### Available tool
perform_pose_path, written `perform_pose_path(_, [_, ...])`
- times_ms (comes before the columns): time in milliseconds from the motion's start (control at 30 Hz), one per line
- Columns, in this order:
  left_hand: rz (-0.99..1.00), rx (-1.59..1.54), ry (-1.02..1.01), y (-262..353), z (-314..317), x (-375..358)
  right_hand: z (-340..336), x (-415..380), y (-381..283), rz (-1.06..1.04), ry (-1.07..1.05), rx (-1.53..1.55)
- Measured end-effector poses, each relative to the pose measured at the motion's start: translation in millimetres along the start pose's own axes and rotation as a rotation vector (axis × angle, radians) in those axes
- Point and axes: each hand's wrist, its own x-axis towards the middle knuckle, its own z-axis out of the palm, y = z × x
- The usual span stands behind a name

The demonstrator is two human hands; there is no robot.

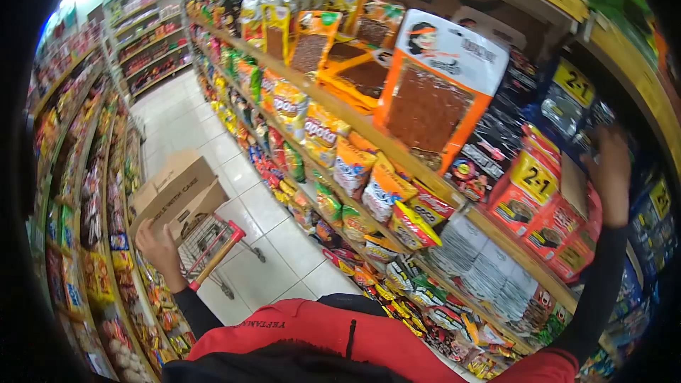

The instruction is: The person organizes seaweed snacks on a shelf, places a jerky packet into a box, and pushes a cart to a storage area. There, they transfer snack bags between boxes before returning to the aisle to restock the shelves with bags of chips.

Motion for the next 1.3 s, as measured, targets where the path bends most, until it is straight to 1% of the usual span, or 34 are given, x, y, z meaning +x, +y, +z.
perform_pose_path(33, [-0.012,0.017,0.000,-38,0,-9,-12,-17,-8,-0.057,0.135,-0.059])
perform_pose_path(67, [-0.145,0.323,-0.055,-73,-2,-20,-17,-27,2,-0.127,0.200,-0.098])
perform_pose_path(100, [-0.272,0.627,-0.111,-100,-6,-30,-27,-42,-3,-0.093,0.189,0.020])
perform_pose_path(133, [-0.272,0.640,-0.117,-120,-12,-36,-38,-60,-9,-0.150,0.251,-0.039])
perform_pose_path(200, [-0.676,0.815,-0.321,-159,-26,-44,-59,-97,-41,-0.067,0.143,0.340])
perform_pose_path(233, [-0.674,0.836,-0.325,-204,-24,-56,-66,-114,-73,-0.032,0.144,0.419])
perform_pose_path(267, [-0.680,0.563,-0.552,-262,-11,-74,-70,-131,-99,0.003,0.142,0.499])
perform_pose_path(300, [-0.678,0.281,-0.764,-303,2,-90,-46,-159,-99,0.124,0.199,0.639])
perform_pose_path(367, [-0.578,0.055,-0.761,-330,32,-126,-46,-166,-169,0.020,0.058,1.003])
perform_pose_path(400, [-0.585,0.077,-0.760,-331,31,-129,-41,-166,-201,0.031,-0.064,1.090])
perform_pose_path(433, [-0.693,-0.398,-0.674,-318,33,-129,-32,-164,-231,0.040,-0.184,1.173])
perform_pose_path(500, [-0.822,-1.349,-0.395,-282,44,-124,-5,-159,-290,-0.003,-0.361,1.272])
perform_pose_path(567, [-0.999,-1.400,-0.105,-223,19,-85,9,-148,-360,-0.076,-0.484,1.283])
perform_pose_path(633, [-0.678,-0.675,-0.364,-236,51,-107,27,-144,-420,-0.177,-0.657,1.360])
perform_pose_path(700, [-0.363,-0.326,-0.400,-181,23,-61,44,-141,-478,-0.313,-0.768,1.373])
perform_pose_path(733, [-0.350,-0.324,-0.373,-181,27,-57,48,-140,-506,-0.376,-0.803,1.326])
perform_pose_path(767, [-0.330,-0.326,-0.347,-185,33,-54,51,-139,-534,-0.376,-0.873,1.337])
perform_pose_path(867, [-0.343,-0.373,-0.370,-195,48,-44,74,-145,-603,-0.474,-0.957,1.356])
perform_pose_path(933, [-0.360,-0.383,-0.378,-203,64,-32,102,-152,-645,-0.539,-1.142,1.422])
perform_pose_path(967, [-0.397,-0.466,-0.373,-208,74,-20,119,-155,-666,-0.545,-1.155,1.424])
perform_pose_path(1000, [-0.435,-0.547,-0.366,-214,85,-9,136,-157,-687,-0.567,-1.214,1.397])
perform_pose_path(1033, [-0.441,-0.531,-0.362,-220,96,0,154,-158,-710,-0.596,-1.270,1.371])
perform_pose_path(1100, [-0.395,-0.537,-0.458,-237,122,23,192,-158,-754,-0.656,-1.250,1.346])
perform_pose_path(1133, [-0.397,-0.517,-0.437,-247,137,37,216,-159,-776,-0.687,-1.170,1.336])
perform_pose_path(1167, [-0.408,-0.580,-0.486,-260,154,50,243,-160,-799,-0.716,-1.088,1.328])
perform_pose_path(1200, [-0.419,-0.647,-0.534,-273,173,64,274,-159,-824,-0.758,-1.099,1.260])
perform_pose_path(1233, [-0.429,-0.716,-0.582,-285,193,79,284,-150,-850,-0.783,-1.090,1.272])
perform_pose_path(1267, [-0.519,-0.840,-0.578,-296,213,94,294,-140,-875,-0.826,-1.020,1.178])
perform_pose_path(1300, [-0.520,-0.834,-0.562,-307,232,109,304,-130,-898,-0.860,-0.950,1.083])
